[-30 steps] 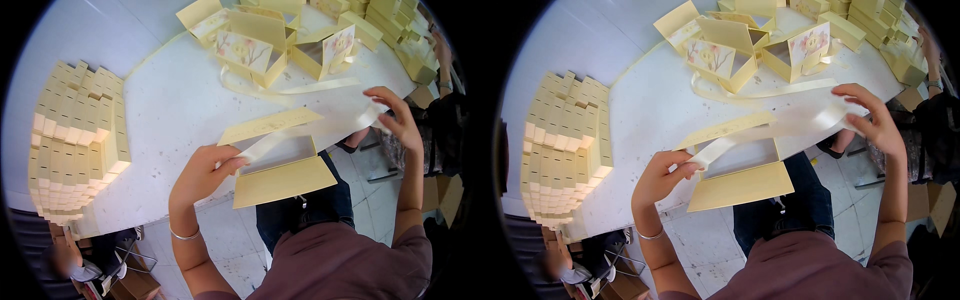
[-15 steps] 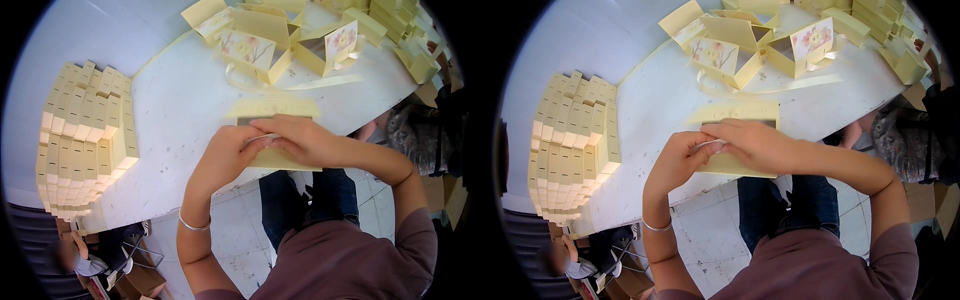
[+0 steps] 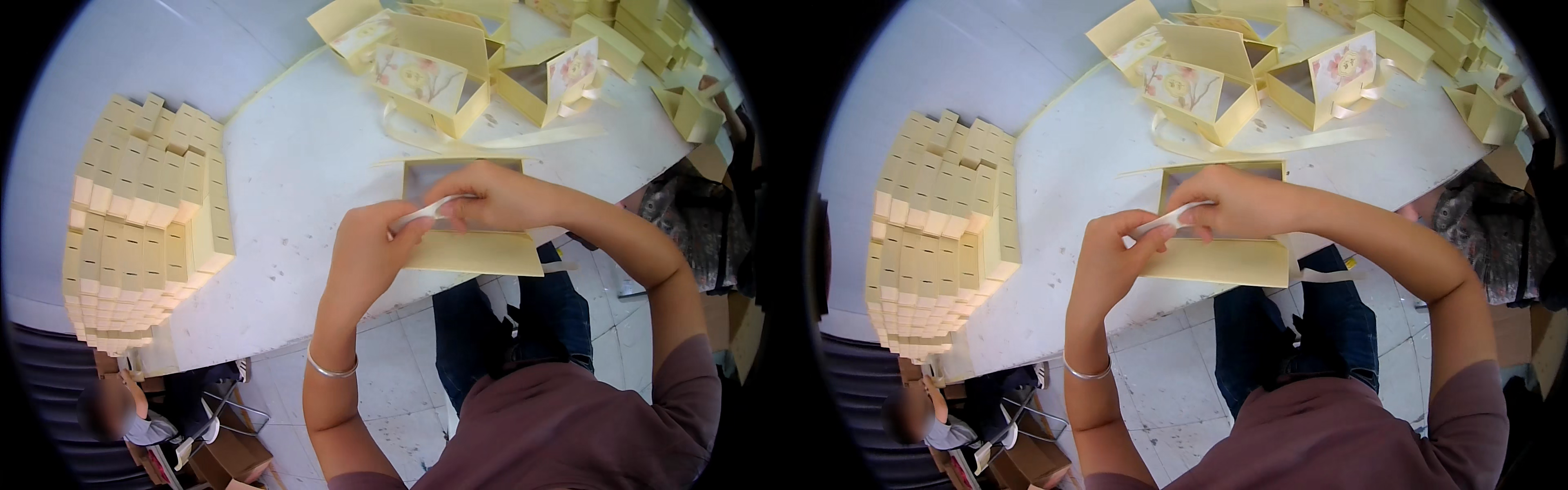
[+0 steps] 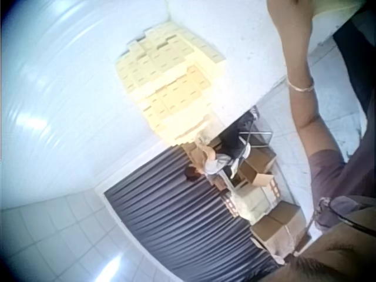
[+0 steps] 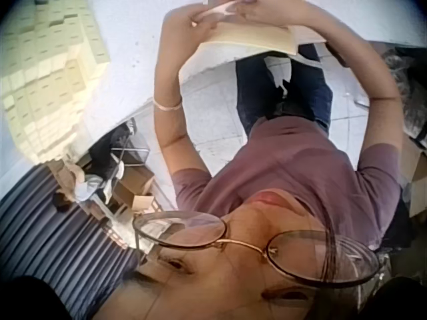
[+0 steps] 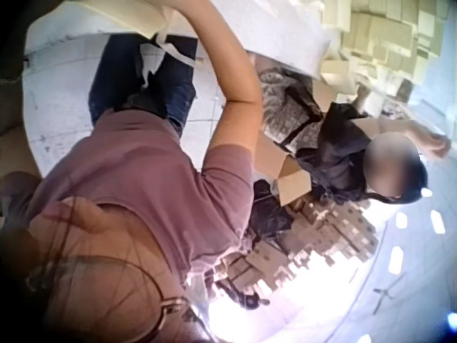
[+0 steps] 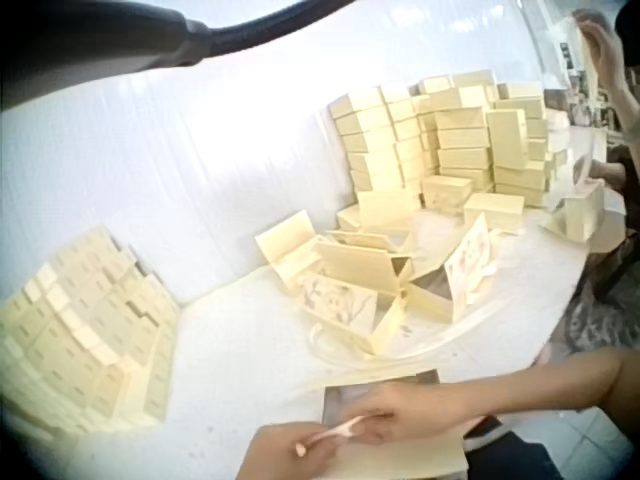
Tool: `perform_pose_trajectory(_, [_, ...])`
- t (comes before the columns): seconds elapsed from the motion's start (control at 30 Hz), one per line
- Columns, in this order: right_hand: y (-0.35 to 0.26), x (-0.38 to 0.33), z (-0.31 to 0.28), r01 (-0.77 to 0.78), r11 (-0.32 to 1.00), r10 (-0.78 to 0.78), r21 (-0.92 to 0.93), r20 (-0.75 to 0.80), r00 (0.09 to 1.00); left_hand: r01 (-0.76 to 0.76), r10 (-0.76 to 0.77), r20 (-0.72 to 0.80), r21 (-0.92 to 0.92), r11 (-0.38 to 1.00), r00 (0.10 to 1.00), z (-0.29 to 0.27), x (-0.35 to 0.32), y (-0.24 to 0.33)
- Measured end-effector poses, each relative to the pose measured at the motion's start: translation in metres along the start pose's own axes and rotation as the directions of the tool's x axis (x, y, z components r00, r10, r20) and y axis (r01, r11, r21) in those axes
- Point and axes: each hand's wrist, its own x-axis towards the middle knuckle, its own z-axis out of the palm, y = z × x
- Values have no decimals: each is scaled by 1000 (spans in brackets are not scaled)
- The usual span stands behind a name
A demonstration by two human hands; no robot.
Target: The person assembles small yellow cardboard boxes by inserting white ribbons into each box and closing the lids. The person handles boxes one at a time, placing completed units on the table.
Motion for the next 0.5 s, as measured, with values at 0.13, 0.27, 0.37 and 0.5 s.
perform_pose_trajectory(0.13, [2, 9, -7, -38, 998, 39, -41, 17, 999, 130, -135, -22, -146, 981, 991, -7, -3, -8])
perform_pose_trajectory(0.27, [9, 16, -2, -104, 946, 83, 306, 79, 993, 71, -82, -59, -172, 982, 995, -4, -3, -14])
perform_pose_trajectory(0.37, [17, 22, -4, -383, 682, 185, 624, 360, 915, -93, 100, -124, 56, 994, 987, -5, -2, -15])
perform_pose_trajectory(0.5, [25, 33, -6, -496, 596, 149, 632, 520, 841, -160, 187, -78, 269, 950, 979, -9, -5, -11])
